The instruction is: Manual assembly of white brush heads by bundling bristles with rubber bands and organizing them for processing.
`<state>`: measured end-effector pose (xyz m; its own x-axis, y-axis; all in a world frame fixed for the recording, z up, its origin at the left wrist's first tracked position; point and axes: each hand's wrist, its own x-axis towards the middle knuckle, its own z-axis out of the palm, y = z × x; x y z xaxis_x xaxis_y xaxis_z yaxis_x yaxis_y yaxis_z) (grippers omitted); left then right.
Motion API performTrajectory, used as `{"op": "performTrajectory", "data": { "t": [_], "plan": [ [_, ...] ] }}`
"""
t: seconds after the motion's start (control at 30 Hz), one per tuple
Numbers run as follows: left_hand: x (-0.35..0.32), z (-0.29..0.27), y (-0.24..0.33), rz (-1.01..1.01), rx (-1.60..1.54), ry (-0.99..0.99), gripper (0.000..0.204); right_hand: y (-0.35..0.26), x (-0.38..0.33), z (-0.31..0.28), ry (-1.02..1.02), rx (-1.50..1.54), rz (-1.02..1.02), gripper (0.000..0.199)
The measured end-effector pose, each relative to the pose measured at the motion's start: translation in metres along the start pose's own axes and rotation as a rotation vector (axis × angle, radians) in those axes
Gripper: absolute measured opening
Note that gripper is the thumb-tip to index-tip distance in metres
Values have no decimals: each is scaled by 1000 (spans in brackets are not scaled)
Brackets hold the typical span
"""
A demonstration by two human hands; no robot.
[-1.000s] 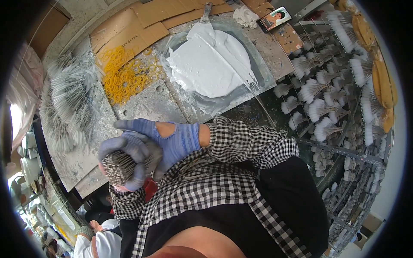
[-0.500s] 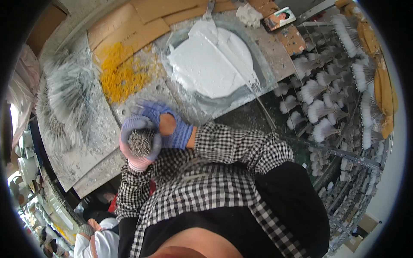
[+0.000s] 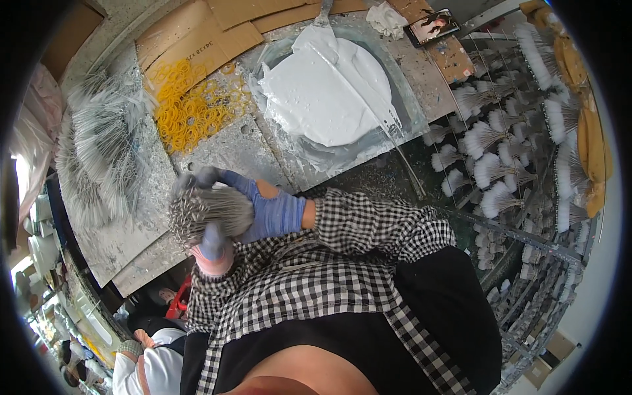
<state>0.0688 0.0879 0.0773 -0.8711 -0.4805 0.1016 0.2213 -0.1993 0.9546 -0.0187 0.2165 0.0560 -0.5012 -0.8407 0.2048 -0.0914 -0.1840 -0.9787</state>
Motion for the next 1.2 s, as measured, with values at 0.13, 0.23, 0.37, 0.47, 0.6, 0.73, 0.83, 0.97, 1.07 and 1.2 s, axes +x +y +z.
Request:
{"op": "performTrajectory", "data": {
  "t": [0.13, 0.23, 0.37, 0.47, 0.6, 0.73, 0.83, 0.97, 1.07, 1.2],
  "plan": [
    [23, -9, 20, 105, 43, -393, 79, -14, -18, -11, -3, 758, 495, 100],
    [35, -55, 30, 35, -41, -716, 65, -36, -26, -24, -36, 1023, 764, 84],
    [31, -57, 30, 91, 53, -688, 63, -30, -32, -23, -195, 339, 238, 73],
    [23, 9, 44, -19, -349, -265, 89, -26, -33, -28, -225, 298, 244, 74],
    [40, 35, 55, -110, -318, -377, 129, -1, -24, -15, -349, -109, 0, 76],
    [31, 23, 54, -118, -214, -734, 120, -34, -1, -18, -383, 52, 159, 87],
    [46, 15, 70, 193, -39, -731, 107, -33, 12, -30, -319, -75, 49, 98],
    [59, 14, 73, 725, 163, -551, 70, -42, 29, -40, -59, -581, -278, 116],
    [60, 10, 31, 480, 218, -378, 67, 14, 36, -16, 95, -654, -333, 114],
    [65, 10, -14, 135, 268, -118, 64, 50, 29, -20, 122, -644, 293, 109]
  ]
}}
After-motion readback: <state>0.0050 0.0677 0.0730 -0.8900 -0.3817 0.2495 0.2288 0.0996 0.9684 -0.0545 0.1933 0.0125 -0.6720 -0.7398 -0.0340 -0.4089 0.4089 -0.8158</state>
